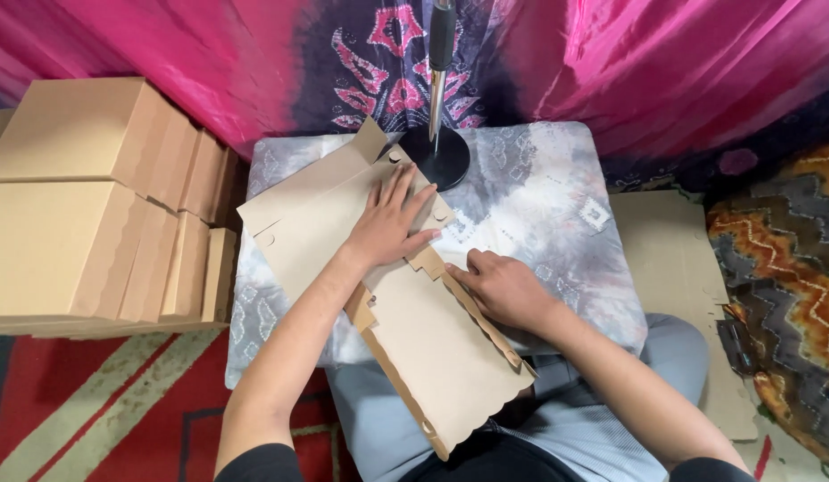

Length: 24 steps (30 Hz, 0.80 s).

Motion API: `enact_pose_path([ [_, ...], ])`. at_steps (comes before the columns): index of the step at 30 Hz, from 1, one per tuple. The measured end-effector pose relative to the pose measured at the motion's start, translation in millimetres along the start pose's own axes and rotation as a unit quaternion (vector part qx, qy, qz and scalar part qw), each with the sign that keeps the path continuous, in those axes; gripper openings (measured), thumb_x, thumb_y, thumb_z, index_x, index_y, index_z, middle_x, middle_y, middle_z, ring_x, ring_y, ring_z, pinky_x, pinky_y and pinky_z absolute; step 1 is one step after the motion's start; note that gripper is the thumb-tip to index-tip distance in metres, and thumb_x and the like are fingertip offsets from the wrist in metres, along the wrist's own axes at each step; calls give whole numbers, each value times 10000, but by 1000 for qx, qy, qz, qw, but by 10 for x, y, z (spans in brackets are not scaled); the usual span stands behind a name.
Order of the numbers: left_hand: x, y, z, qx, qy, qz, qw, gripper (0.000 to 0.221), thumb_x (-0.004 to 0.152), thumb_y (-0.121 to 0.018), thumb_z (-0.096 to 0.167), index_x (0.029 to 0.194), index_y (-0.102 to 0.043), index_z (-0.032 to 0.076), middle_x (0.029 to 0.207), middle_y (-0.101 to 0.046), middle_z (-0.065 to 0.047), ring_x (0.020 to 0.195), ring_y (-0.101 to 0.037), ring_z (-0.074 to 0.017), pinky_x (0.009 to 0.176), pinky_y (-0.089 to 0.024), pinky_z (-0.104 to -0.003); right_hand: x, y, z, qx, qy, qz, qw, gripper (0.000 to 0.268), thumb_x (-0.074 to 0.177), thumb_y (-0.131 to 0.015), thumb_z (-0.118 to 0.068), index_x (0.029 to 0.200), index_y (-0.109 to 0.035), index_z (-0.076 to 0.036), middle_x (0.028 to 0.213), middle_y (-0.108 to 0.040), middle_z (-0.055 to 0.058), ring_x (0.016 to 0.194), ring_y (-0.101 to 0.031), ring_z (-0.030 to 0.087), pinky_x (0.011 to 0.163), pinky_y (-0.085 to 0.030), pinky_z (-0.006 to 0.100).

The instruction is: Manually folding and assembling a cardboard box from a flat pre-cut sheet.

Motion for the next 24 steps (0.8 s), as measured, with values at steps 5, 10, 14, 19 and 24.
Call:
enact_pose_path([
  [5,26,14,-66,-34,24,-18,999,802,1013,-495,616,1605,-287,117,1651,-180,-308,1564,-111,-436,1208,-134,-661,83,-147,-42,-40,-11,-19,999,451,981,-404,-167,1384,-598,-109,887,-487,77,677,-588,288,522,-484,387],
  [10,31,-129,-225,-51,17,-8,999,819,1004,-514,627,1614,-274,136,1655,-163,-303,1559,-129,-443,1204,-142,-673,317,-215,-145,-102,-41,-43,993,496,929,-443,-187,1393,-599,-107,889,-508,50,644,-594,236,515,-484,370],
  [14,-6,-185,-345,-44,13,17,999,741,1030,-525,572,1602,-313,151,1655,-203,-275,1556,-168,-425,1201,-181,-662,549,-273,-128,-147,-49,-32,987,493,891,-469,-160,1347,-634,-73,869,-530,36,613,-588,205,485,-448,347],
  [19,-27,-216,-519,-50,37,61,996,670,1056,-556,512,1576,-374,131,1631,-263,-277,1534,-218,-434,1179,-226,-673,705,-450,-86,-192,-54,-42,979,513,899,-419,-156,1360,-628,-74,843,-529,24,584,-552,166,473,-410,316],
  [24,-7,-243,-668,-44,89,100,990,632,1039,-568,462,1540,-417,107,1640,-289,-182,1527,-158,-388,1184,-198,-645,635,-493,-91,-221,-8,99,970,590,820,-598,-64,1408,-565,-31,850,-465,53,572,-469,208,409,-354,331],
])
Point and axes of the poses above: each hand's wrist, its own x-axis towards the middle knuckle, its own y-axis out of the back of the hand, z = x × y, the point moved 4 cm from there along x, towards the middle knuckle
